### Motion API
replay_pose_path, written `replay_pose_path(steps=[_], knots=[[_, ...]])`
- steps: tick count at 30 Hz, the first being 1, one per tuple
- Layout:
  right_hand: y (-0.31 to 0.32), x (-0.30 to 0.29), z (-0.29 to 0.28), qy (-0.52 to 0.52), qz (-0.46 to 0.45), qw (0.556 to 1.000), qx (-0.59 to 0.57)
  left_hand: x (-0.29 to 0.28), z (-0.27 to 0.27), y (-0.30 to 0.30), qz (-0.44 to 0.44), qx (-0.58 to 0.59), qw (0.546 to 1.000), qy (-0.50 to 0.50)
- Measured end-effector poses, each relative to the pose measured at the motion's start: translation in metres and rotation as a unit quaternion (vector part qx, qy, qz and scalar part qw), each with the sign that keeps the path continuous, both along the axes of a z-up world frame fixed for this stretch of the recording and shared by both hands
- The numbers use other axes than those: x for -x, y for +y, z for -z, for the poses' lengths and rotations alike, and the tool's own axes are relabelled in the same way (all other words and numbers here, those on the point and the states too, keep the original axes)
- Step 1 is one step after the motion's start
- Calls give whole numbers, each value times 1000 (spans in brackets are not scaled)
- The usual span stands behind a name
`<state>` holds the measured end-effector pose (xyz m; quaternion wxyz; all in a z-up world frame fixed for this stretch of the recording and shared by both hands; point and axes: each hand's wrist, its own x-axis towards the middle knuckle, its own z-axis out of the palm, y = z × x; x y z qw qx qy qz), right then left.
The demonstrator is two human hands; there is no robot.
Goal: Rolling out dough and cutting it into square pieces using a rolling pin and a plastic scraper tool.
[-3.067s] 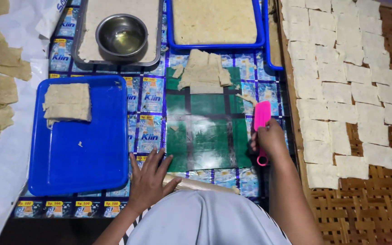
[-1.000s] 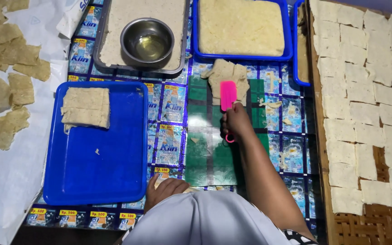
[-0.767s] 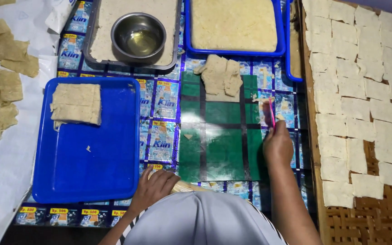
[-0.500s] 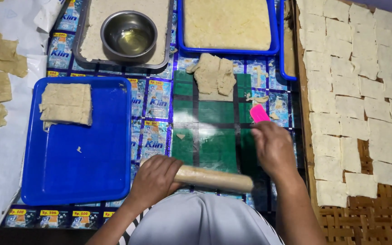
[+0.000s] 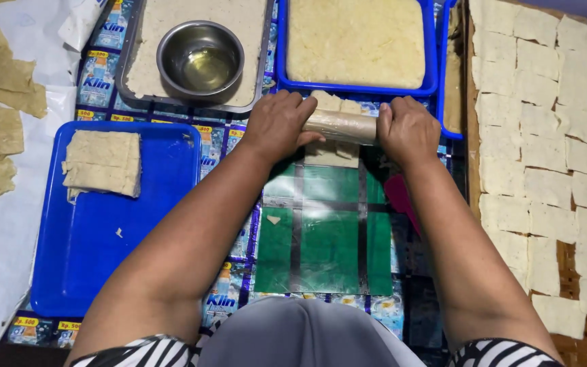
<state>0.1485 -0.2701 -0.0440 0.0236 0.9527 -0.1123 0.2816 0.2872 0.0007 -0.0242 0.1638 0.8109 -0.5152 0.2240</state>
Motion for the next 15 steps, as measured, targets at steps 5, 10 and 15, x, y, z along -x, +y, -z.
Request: replay_pose_path(steps=[5, 10, 15], knots=[[-22, -23, 39, 94, 38, 993, -60, -16, 39, -19, -80, 17, 993, 80], [-21, -21, 53, 144, 60, 983, -92, -19, 60, -24, -108, 120, 987, -16], [-15, -15, 62, 145, 77, 985, -48, -14, 65, -17, -110, 94, 989, 30]])
